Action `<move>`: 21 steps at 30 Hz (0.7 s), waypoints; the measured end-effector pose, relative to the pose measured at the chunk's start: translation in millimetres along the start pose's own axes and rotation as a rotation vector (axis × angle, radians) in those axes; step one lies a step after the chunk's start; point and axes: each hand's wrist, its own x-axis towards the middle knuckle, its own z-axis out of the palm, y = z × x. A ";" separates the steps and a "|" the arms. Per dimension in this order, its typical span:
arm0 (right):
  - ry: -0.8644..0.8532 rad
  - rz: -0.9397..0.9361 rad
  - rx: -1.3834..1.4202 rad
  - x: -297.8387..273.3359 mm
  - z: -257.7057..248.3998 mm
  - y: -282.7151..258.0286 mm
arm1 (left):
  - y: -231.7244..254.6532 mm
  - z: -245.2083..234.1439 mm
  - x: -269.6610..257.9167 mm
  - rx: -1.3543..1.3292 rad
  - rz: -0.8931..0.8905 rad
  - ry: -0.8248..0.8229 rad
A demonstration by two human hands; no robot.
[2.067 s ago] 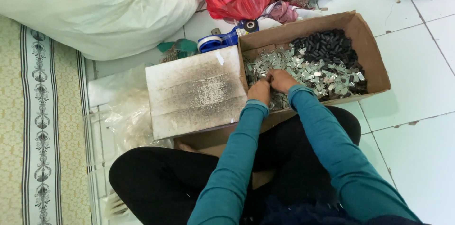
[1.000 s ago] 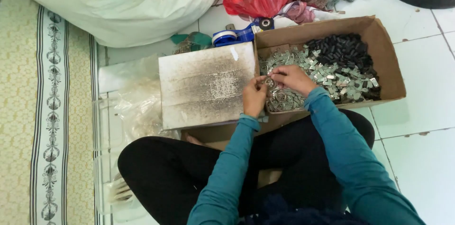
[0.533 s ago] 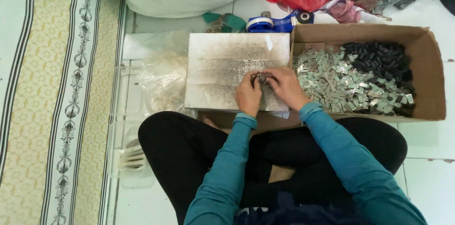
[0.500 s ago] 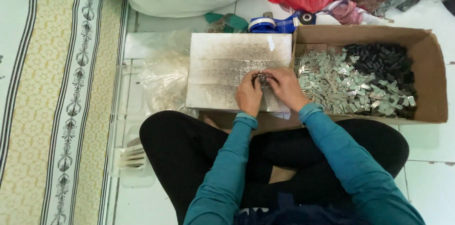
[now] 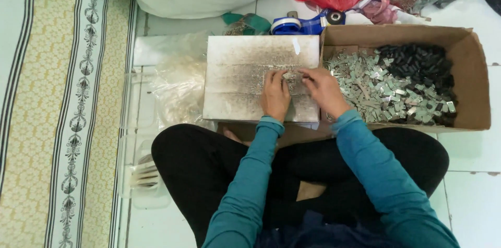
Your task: The person sits on the floor and sorts through small metal medallions and mirror pieces, picking them up by hand and placing them into a plastic bag.
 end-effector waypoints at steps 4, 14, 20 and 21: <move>-0.030 0.197 0.050 -14.5 -56.6 26.5 | 24.7 48.5 0.3 0.008 0.148 -0.045; -0.348 0.753 -0.597 -52.2 -23.3 151.2 | 0.1 249.8 -49.4 0.535 0.437 -0.563; -0.357 0.684 -0.588 -49.9 -7.8 163.7 | -10.6 256.5 -43.2 0.761 0.540 -0.652; -0.348 0.677 -0.565 -49.2 -8.9 160.0 | -11.0 254.1 -44.5 0.745 0.537 -0.610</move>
